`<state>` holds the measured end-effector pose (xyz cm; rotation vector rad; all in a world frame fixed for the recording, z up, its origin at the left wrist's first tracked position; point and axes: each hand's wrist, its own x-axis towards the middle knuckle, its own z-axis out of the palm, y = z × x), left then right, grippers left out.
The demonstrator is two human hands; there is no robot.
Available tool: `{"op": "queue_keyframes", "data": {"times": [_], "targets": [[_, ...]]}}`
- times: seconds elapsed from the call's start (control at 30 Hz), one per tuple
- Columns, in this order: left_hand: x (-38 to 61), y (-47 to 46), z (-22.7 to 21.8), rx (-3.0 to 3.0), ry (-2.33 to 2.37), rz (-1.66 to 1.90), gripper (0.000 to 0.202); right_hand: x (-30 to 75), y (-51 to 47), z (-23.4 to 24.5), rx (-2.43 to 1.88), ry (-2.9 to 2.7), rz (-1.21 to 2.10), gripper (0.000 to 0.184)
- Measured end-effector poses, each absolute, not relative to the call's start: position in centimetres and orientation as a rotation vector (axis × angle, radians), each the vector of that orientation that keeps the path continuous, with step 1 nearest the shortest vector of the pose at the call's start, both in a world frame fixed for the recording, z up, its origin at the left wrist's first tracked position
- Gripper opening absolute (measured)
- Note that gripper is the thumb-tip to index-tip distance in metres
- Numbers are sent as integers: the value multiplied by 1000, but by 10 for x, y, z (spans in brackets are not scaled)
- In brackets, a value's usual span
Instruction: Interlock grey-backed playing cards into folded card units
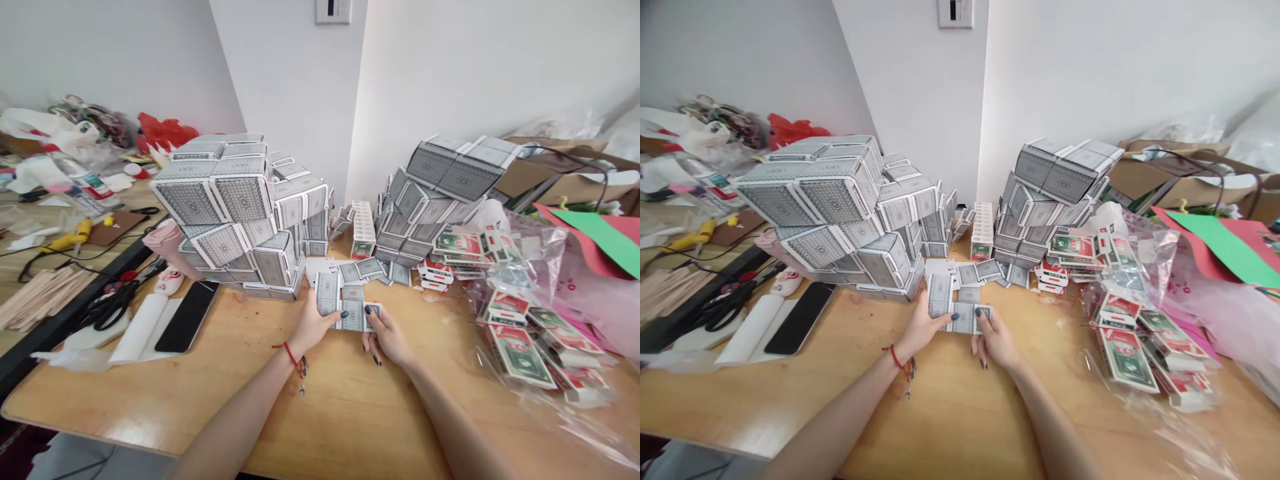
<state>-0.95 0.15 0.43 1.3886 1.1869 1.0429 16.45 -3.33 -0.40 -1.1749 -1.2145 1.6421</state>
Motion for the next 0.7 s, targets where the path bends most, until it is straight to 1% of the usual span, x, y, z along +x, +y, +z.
{"op": "queue_keyframes", "data": {"times": [0.27, 0.5, 0.6, 0.7], "targets": [[-11, 2, -1, 1377, 1148, 1011, 54, 162, -34, -4, -1390, -1282, 1469, 33], [-11, 3, -5, 1366, 1135, 1016, 56, 161, -34, -8, -1383, -1334, 1371, 33], [-10, 4, -2, 1339, 1129, 1033, 56, 160, -33, -7, -1380, -1316, 1396, 34], [-13, 8, 1, 1331, 1123, 1040, 56, 165, -31, -4, -1336, -1278, 1511, 35]]}}
